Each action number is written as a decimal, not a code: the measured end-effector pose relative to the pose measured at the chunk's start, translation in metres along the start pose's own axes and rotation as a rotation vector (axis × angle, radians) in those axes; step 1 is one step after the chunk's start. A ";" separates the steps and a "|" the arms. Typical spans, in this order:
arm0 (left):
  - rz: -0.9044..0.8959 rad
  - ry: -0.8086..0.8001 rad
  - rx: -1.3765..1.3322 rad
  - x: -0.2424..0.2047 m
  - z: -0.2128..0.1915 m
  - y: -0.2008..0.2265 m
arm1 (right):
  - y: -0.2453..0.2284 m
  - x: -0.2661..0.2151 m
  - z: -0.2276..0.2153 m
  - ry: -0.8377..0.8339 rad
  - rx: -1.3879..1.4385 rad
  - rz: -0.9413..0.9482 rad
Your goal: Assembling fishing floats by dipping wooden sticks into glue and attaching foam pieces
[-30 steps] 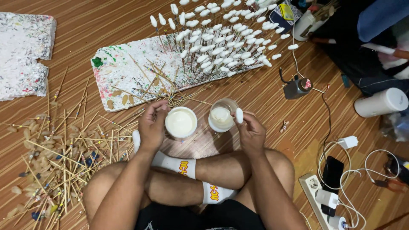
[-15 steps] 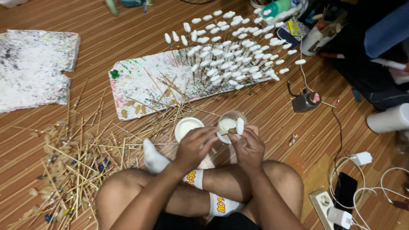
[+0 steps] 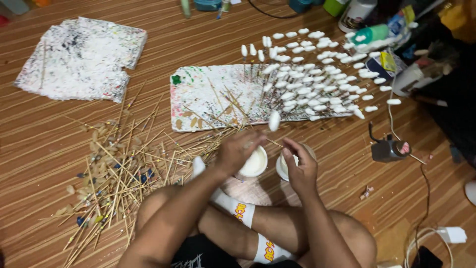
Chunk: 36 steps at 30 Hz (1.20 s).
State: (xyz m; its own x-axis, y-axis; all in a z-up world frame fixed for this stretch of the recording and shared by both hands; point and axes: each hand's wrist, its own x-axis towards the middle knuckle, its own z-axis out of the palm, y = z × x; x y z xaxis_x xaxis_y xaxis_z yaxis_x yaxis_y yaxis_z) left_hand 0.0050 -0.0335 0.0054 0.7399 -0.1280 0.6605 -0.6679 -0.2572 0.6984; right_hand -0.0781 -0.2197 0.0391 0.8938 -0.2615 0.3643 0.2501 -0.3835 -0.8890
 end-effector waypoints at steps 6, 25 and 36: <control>-0.072 0.108 0.118 0.056 -0.011 -0.089 | 0.056 0.027 0.019 -0.144 0.024 0.219; -0.220 0.065 -0.041 0.097 0.062 -0.280 | 0.082 0.113 0.084 -0.478 -0.423 0.567; -0.288 0.085 -0.014 0.094 0.073 -0.285 | 0.101 0.113 0.082 -0.606 -0.511 0.600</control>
State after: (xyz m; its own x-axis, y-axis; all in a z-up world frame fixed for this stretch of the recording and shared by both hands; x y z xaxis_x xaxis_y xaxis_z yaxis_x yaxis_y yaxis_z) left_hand 0.2707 -0.0422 -0.1515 0.8902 0.0294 0.4546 -0.4327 -0.2575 0.8640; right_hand 0.0789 -0.2149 -0.0322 0.8945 -0.0947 -0.4370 -0.3689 -0.7086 -0.6014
